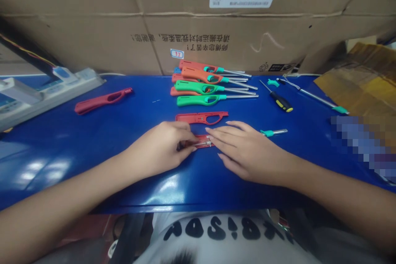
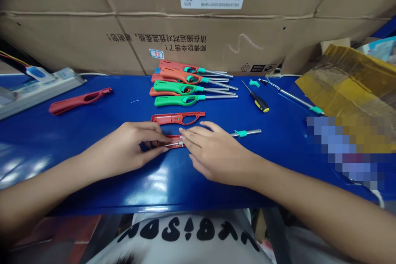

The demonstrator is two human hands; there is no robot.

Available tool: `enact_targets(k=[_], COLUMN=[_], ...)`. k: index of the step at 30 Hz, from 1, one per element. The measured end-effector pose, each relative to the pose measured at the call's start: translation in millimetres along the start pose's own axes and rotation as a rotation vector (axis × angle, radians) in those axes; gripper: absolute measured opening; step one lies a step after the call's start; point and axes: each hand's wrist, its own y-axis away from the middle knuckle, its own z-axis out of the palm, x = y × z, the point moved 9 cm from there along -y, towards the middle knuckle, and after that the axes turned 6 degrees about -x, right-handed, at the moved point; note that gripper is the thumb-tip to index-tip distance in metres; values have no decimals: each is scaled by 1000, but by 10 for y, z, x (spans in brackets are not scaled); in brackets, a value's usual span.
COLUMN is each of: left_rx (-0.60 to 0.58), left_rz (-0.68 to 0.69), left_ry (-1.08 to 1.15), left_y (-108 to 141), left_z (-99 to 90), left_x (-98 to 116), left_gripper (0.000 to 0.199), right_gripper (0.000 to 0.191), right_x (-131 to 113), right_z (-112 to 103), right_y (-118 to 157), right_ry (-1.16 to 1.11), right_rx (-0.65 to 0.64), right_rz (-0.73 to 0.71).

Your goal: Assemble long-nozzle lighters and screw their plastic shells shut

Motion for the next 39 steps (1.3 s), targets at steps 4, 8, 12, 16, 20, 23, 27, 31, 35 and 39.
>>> enact_targets(k=[4, 8, 12, 16, 20, 23, 27, 31, 35, 39], left_rx=[-6, -23, -10, 23, -13, -17, -19, -10, 4, -3], left_rz=[19, -23, -47, 69, 192, 202, 204, 226, 243, 234], left_ry=[65, 61, 20, -32, -79, -79, -90, -107, -110, -119], left_y=[-8, -10, -3, -22, -48, -59, -57, -47, -44, -52], left_z=[-24, -44, -68, -15, 153, 217, 244, 249, 244, 251], left_x=[7, -31, -29, 109, 223, 219, 201, 195, 194, 190], left_gripper=[18, 17, 23, 19, 27, 33, 38, 39, 38, 36], right_gripper=[22, 13, 10, 6, 3, 3, 1, 3, 3, 7], right_x=[320, 526, 566, 572, 571, 552, 546, 579, 592, 620], right_z=[-229, -183, -76, 1, 9, 3, -16, -22, -5, -46], right_y=[64, 98, 97, 96, 99, 95, 89, 84, 80, 96], right_ry=[-207, -384, -448, -453, -442, -424, -433, -459, -477, -516], right_rx=[100, -15, -82, -120, -128, -130, -125, -111, -107, -100], right_rz=[162, 285, 319, 333, 337, 324, 318, 332, 322, 302])
